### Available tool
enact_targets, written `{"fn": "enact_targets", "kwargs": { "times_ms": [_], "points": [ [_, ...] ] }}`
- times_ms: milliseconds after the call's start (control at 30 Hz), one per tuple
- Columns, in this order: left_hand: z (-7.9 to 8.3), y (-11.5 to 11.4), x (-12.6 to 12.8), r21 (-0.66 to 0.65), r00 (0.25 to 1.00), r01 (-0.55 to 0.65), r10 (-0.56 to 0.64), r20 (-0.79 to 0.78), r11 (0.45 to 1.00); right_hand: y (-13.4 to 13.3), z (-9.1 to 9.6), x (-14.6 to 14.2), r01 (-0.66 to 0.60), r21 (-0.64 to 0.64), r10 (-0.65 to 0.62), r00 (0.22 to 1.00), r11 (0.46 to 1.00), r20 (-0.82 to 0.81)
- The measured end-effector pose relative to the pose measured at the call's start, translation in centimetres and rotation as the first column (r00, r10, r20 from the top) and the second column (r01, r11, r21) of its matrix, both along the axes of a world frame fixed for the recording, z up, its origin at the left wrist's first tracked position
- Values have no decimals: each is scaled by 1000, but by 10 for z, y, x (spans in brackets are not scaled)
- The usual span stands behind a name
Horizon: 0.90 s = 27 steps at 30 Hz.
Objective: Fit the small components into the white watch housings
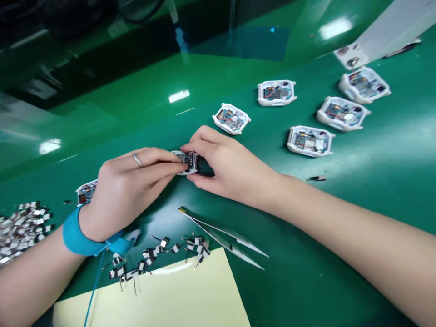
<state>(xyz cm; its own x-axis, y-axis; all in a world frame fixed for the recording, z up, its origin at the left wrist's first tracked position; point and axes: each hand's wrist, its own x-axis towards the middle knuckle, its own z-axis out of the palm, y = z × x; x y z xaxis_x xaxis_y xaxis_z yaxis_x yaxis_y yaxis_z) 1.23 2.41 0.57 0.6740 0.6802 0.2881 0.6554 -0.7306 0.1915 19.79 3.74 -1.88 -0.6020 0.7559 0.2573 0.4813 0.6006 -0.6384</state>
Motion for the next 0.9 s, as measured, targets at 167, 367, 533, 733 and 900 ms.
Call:
{"fn": "enact_targets", "kwargs": {
  "times_ms": [167,367,533,733,900],
  "points": [
    [0,0,1,3,1000,5,-5,-27,1000,1,0,2,4,-26,-5,1000,1000,-14],
    [0,-2,4,22,998,-40,41,-46,999,1,-2,4,6,-19,-6,1000,1000,-18],
    [1,-2,4,25,998,-31,32,-50,999,1,-2,3,16,-32,-16,1000,999,-7],
    [0,-2,3,39,998,-5,8,-63,999,2,-1,3,2,-21,-2,1000,1000,-17],
    [-1,-2,5,39,996,-5,9,-83,999,2,-2,3,0,-22,0,1000,1000,-11]
  ]
}}
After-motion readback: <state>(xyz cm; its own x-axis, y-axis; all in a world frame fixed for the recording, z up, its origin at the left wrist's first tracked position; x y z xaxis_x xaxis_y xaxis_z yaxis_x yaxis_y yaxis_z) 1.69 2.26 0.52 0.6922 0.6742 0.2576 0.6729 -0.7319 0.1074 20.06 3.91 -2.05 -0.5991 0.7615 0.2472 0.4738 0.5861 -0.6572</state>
